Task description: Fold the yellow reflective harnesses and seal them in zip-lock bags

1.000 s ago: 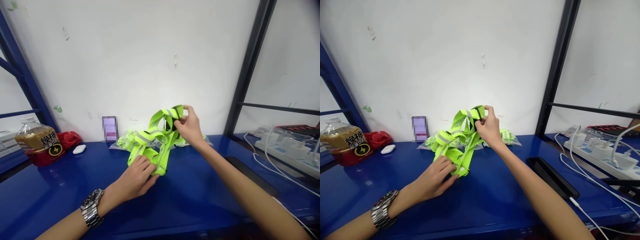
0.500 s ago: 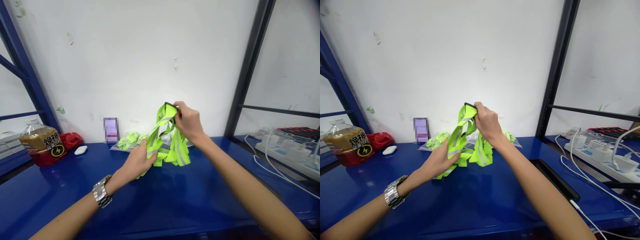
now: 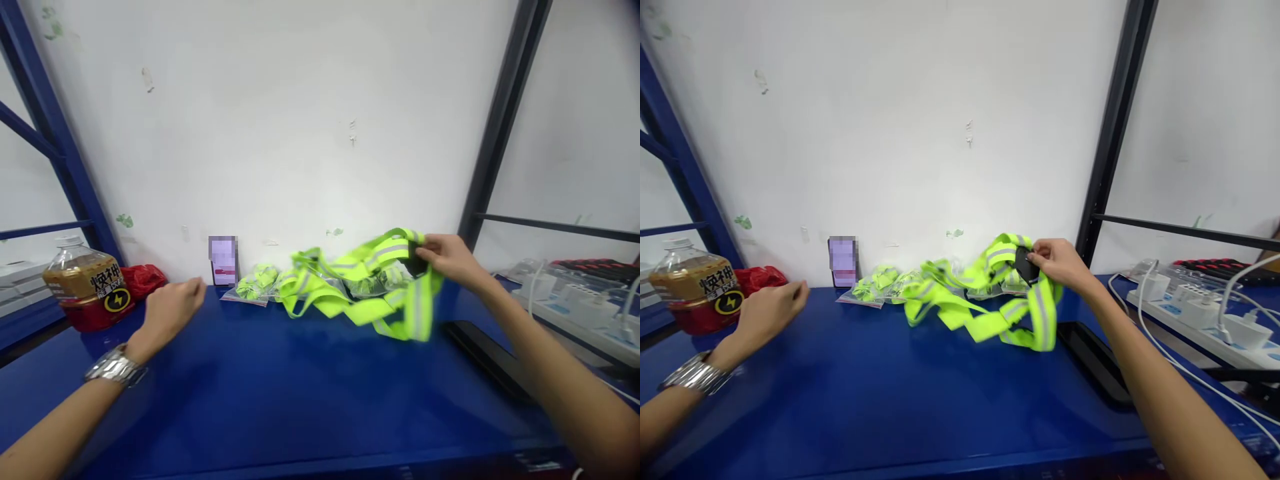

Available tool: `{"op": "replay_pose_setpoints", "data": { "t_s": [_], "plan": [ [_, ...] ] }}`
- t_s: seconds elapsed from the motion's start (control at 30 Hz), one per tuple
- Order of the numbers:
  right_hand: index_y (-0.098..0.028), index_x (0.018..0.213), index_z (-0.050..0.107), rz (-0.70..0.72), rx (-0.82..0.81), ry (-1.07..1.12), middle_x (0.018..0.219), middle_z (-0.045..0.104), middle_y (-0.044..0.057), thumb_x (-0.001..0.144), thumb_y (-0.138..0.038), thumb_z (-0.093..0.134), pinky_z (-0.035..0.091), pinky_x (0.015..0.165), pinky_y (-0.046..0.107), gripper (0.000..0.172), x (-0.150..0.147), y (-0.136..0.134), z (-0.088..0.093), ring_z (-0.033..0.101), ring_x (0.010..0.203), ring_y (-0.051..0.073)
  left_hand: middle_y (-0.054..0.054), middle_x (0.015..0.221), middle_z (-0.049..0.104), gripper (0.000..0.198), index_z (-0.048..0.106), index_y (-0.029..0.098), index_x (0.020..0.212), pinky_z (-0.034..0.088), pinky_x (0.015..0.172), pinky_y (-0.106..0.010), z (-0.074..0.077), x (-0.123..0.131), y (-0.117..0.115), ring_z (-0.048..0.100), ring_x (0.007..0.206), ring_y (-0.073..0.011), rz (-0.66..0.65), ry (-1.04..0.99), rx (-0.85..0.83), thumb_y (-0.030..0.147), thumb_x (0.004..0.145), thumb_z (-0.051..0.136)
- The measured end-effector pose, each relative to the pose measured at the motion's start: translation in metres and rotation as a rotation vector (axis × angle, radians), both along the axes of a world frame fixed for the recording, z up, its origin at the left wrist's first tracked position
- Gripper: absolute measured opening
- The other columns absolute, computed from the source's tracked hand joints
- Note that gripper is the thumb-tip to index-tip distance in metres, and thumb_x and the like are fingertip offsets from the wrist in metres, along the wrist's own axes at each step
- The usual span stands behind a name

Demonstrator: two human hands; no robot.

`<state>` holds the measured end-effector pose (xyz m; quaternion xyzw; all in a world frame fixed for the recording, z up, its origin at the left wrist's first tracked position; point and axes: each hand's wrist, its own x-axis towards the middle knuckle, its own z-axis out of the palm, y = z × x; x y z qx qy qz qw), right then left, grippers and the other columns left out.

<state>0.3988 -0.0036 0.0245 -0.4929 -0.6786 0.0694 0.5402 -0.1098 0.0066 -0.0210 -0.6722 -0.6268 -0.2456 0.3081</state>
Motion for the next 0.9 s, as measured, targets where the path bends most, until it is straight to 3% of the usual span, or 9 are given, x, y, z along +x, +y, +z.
{"op": "replay_pose_setpoints", "data": {
  "t_s": [0.13,0.2,0.37,0.5,0.67,0.73,0.8,0.87,0.9],
  "plan": [
    [-0.02,0.055,0.058,0.076,-0.304,-0.034,0.055,0.06,0.006,0.073,-0.031,0.066,0.038,0.05,0.032,0.022,-0.003,-0.015,-0.003,0.053,0.052,0.017,-0.002,0.048,0.046,0.039,0.058,0.018,0.063,0.014,0.053,-0.027,-0.006,0.002,0.003,0.042,0.044,-0.0158,-0.023,-0.043,-0.085,0.04,0.09,0.04],
    [-0.019,0.055,0.06,0.121,-0.377,0.006,0.057,0.061,0.006,0.073,-0.028,0.064,0.04,0.05,0.031,0.021,-0.023,-0.015,-0.003,0.055,0.052,0.017,-0.004,0.052,0.053,0.041,0.059,0.018,0.063,0.017,0.053,-0.027,-0.007,0.031,-0.004,0.046,0.047,-0.0158,-0.158,-0.077,-0.157,0.041,0.091,0.04],
    [-0.016,0.066,0.065,0.067,-0.6,0.534,0.059,0.063,0.006,0.066,-0.027,0.067,0.047,0.051,0.033,0.011,-0.1,-0.022,-0.007,0.059,0.056,0.021,-0.001,0.054,0.055,0.05,0.056,0.017,0.065,0.032,0.057,-0.026,0.001,0.125,-0.041,0.049,0.051,-0.0135,-0.643,-0.366,-0.362,0.048,0.095,0.032],
    [-0.016,0.07,0.063,0.326,-0.454,0.657,0.066,0.063,0.003,0.069,-0.029,0.067,0.047,0.057,0.027,0.014,-0.156,-0.046,-0.022,0.058,0.062,0.016,-0.005,0.079,0.066,0.052,0.062,0.016,0.085,0.043,0.066,-0.029,0.008,0.167,-0.053,0.06,0.072,-0.0175,-0.866,-0.754,-0.64,0.057,0.094,0.031],
    [-0.017,0.076,0.064,0.632,-0.511,0.255,0.066,0.061,0.002,0.084,-0.043,0.053,0.048,0.063,0.029,0.03,-0.169,-0.062,-0.029,0.06,0.064,0.016,-0.007,0.085,0.064,0.048,0.061,0.013,0.088,0.047,0.071,-0.031,0.005,0.172,-0.042,0.06,0.082,-0.0197,-0.865,-1.129,-0.751,0.06,0.084,0.052],
    [-0.017,0.068,0.064,0.553,-0.406,0.01,0.064,0.062,0.003,0.086,-0.041,0.05,0.048,0.067,0.032,0.032,-0.155,-0.058,-0.023,0.061,0.066,0.018,-0.008,0.088,0.065,0.045,0.061,0.013,0.09,0.049,0.072,-0.032,0.004,0.168,-0.043,0.061,0.083,-0.0201,-0.945,-1.181,-0.847,0.057,0.082,0.057],
    [-0.019,0.065,0.064,0.368,-0.16,-0.198,0.064,0.062,0.003,0.081,-0.035,0.056,0.048,0.072,0.036,0.024,-0.138,-0.052,-0.016,0.061,0.069,0.019,-0.009,0.094,0.066,0.041,0.062,0.015,0.094,0.051,0.076,-0.034,0.006,0.163,-0.047,0.063,0.088,-0.0213,-1.018,-1.15,-0.97,0.053,0.081,0.061],
    [-0.02,0.083,0.067,0.294,0.036,-0.25,0.084,0.067,0.005,0.076,-0.033,0.063,0.046,0.081,0.039,0.015,-0.123,-0.045,-0.009,0.061,0.084,0.023,-0.01,0.101,0.067,0.037,0.063,0.017,0.1,0.052,0.08,-0.035,0.012,0.158,-0.053,0.064,0.093,-0.0216,-1.09,-1.066,-1.067,0.051,0.083,0.061],
    [-0.022,0.101,0.065,0.345,0.05,-0.238,0.103,0.066,0.007,0.074,-0.034,0.066,0.046,0.086,0.04,0.029,-0.119,-0.042,-0.007,0.059,0.097,0.024,-0.01,0.104,0.067,0.036,0.063,0.019,0.102,0.053,0.08,-0.035,0.017,0.156,-0.056,0.064,0.093,-0.0213,-1.135,-1.01,-1.1,0.05,0.085,0.058]
  ]
}}
